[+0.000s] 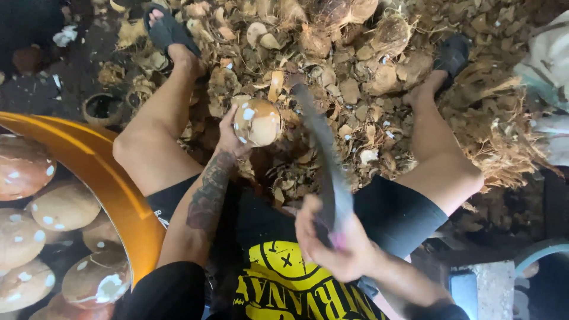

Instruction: A person sits on the ground and uses a knife to scrape and clean the outer shells of coconuts, occasionally pouring liquid into a bucket.

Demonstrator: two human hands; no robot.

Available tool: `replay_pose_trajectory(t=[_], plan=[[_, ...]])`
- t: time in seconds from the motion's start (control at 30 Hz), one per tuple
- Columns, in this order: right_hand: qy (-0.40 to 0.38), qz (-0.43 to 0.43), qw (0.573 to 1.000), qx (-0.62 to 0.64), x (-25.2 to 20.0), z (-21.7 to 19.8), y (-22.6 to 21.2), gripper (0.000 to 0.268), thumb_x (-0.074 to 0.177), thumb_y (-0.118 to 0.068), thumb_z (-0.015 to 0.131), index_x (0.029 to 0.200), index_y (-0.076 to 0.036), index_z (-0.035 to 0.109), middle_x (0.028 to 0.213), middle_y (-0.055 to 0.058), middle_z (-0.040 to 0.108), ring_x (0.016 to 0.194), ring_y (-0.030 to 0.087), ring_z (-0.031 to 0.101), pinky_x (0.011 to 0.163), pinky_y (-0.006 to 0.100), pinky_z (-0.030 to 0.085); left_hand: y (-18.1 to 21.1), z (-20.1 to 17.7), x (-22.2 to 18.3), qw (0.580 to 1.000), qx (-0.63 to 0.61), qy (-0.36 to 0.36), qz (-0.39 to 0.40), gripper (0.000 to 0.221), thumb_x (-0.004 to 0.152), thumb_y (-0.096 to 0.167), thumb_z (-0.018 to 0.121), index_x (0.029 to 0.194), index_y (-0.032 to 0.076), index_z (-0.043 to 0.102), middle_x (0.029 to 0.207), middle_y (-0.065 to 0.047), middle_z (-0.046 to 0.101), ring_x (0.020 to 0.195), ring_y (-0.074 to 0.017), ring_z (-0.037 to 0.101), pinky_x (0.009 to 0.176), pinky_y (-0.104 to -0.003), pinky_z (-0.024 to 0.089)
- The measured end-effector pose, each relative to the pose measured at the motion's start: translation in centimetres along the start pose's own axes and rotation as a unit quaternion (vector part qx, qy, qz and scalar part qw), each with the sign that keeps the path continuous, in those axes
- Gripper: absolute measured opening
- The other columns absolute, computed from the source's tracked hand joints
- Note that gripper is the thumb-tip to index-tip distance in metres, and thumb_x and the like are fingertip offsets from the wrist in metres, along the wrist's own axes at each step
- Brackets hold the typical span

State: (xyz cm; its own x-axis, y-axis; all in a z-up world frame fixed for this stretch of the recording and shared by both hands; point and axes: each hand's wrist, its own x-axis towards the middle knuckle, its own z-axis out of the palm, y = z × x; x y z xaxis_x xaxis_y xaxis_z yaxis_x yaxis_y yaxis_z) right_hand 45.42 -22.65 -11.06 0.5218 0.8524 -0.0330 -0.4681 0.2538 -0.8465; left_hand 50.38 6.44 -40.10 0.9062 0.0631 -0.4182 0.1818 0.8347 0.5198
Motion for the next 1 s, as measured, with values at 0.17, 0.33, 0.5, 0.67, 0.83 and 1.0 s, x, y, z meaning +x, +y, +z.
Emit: replay_pose_trajectory(t=[0.17,0.33,0.5,0.67,0.83,1.0], plan=[[0.144,0.019,0.919,-0.367,6.8,-10.8,11.4,0.008,0.077,-0.011,0.062,0.083,-0.010,0.057,0.060,0.003,0.064,0.052,0.020,0.063,0.068,0.032,0.052,-1.0,1.5,0.6,0.975,-0.095,0.193,-0.064,0.075,0.082,0.060,0.077,0.131,0.004,0.070,0.134,-0.020,0.071,0.124,-0.0389,0.068,0.113,-0.058,0.051],[0.284,0.286,0.878,-0.258,1.4,-13.3,18.2,0.013,0.084,-0.010,0.061,0.088,0.002,0.064,0.046,0.018,0.057,0.038,0.031,0.061,0.043,0.041,0.048,-1.8,1.0,0.9,0.962,-0.184,0.201,-0.020,0.069,0.080,0.055,0.080,0.129,0.008,0.071,0.130,-0.016,0.074,0.118,-0.0372,0.072,0.107,-0.060,0.056],[0.284,0.135,0.913,-0.259,1.9,-9.5,10.1,0.027,0.081,0.008,0.057,0.056,-0.002,0.059,0.038,0.013,0.057,0.030,0.025,0.059,0.038,0.032,0.045,0.4,3.8,-2.7,0.975,-0.206,0.077,-0.014,0.070,0.083,0.061,0.072,0.128,0.008,0.073,0.129,-0.018,0.074,0.115,-0.0406,0.073,0.100,-0.064,0.060],[0.191,-0.285,0.881,-0.327,2.6,-6.3,5.3,0.026,0.073,0.018,0.056,0.077,-0.008,0.058,0.062,0.008,0.062,0.050,0.024,0.068,0.053,0.027,0.052,-0.6,1.3,-0.9,0.981,-0.178,0.081,-0.013,0.067,0.085,0.063,0.070,0.122,0.007,0.075,0.118,-0.017,0.078,0.111,-0.0408,0.074,0.104,-0.060,0.059],[0.221,-0.124,0.834,-0.489,2.3,-8.0,11.2,0.014,0.074,0.003,0.069,0.072,-0.005,0.058,0.053,0.014,0.059,0.043,0.031,0.062,0.042,0.031,0.048,-2.2,0.3,1.0,0.980,-0.128,0.150,-0.037,0.071,0.086,0.057,0.077,0.137,0.008,0.069,0.137,-0.017,0.071,0.128,-0.0413,0.066,0.116,-0.059,0.048],[0.337,0.300,0.885,-0.119,1.7,-12.0,18.4,0.011,0.071,-0.006,0.059,0.066,0.003,0.058,0.045,0.019,0.050,0.030,0.030,0.053,0.028,0.045,0.044,-0.8,3.0,-0.2,0.982,-0.114,0.143,-0.044,0.074,0.087,0.061,0.076,0.141,0.013,0.066,0.142,-0.014,0.068,0.133,-0.0364,0.065,0.118,-0.058,0.048]])
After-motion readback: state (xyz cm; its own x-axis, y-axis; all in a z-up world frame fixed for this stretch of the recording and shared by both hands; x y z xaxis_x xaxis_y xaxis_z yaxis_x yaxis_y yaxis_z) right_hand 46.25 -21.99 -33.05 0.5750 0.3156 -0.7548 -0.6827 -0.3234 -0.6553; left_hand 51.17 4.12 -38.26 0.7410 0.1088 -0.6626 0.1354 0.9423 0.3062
